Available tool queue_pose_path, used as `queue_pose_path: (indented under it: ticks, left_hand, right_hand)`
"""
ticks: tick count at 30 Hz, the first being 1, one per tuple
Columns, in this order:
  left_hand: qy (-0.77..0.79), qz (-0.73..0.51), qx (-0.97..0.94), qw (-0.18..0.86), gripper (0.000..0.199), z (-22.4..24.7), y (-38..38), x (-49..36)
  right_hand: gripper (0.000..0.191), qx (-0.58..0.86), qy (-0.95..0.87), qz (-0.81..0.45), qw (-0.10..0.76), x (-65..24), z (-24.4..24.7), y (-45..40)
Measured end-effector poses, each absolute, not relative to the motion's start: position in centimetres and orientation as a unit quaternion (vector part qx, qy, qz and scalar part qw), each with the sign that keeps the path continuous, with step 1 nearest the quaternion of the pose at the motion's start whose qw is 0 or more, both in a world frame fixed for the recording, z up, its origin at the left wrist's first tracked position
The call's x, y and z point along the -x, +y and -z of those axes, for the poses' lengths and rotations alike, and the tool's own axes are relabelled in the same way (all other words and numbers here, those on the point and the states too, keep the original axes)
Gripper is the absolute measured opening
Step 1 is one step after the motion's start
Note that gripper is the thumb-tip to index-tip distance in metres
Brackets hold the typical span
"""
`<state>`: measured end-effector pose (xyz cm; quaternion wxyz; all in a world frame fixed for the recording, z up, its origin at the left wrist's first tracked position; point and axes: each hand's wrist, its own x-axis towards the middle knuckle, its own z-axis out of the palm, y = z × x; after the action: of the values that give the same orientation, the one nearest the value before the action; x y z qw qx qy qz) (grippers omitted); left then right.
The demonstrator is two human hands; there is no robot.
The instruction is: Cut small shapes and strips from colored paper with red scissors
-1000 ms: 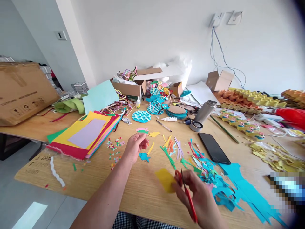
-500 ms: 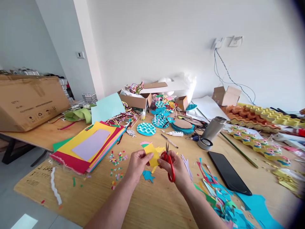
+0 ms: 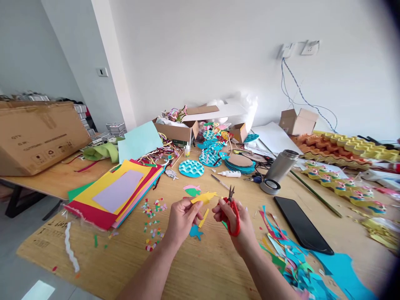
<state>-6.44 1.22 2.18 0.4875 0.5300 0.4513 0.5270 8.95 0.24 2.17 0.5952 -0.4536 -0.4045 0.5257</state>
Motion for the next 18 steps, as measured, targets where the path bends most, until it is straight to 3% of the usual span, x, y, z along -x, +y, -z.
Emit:
queue_pose_path:
  ticks: [3,10,15,18]
  left_hand:
    - [0.400,-0.518,-0.583,0.481,0.018,-1.8,1.0,6.2]
    - [0.338,-0.484,-0.668,0.453,0.028,-1.3,0.9,5.9]
    - [0.372,-0.528,-0.532,0.548,0.047,-2.3,1.2,6.5]
    - [0.405,-0.569,-0.445,0.561,0.043,-2.6,1.7,7.0]
  right_hand:
    - [0.027,0.427,-0.411,-0.560,0.579,-9.2,-2.4,0.4]
    - [0.024,0.415,-0.410,-0.530,0.615,-9.3,-1.7,0.8]
    - [0.024,0.433,-0.384,-0.471,0.666,-10.1,-1.7,1.1]
    - [0.024,0.446,-0.369,-0.433,0.691,-10.7,-2.1,1.3]
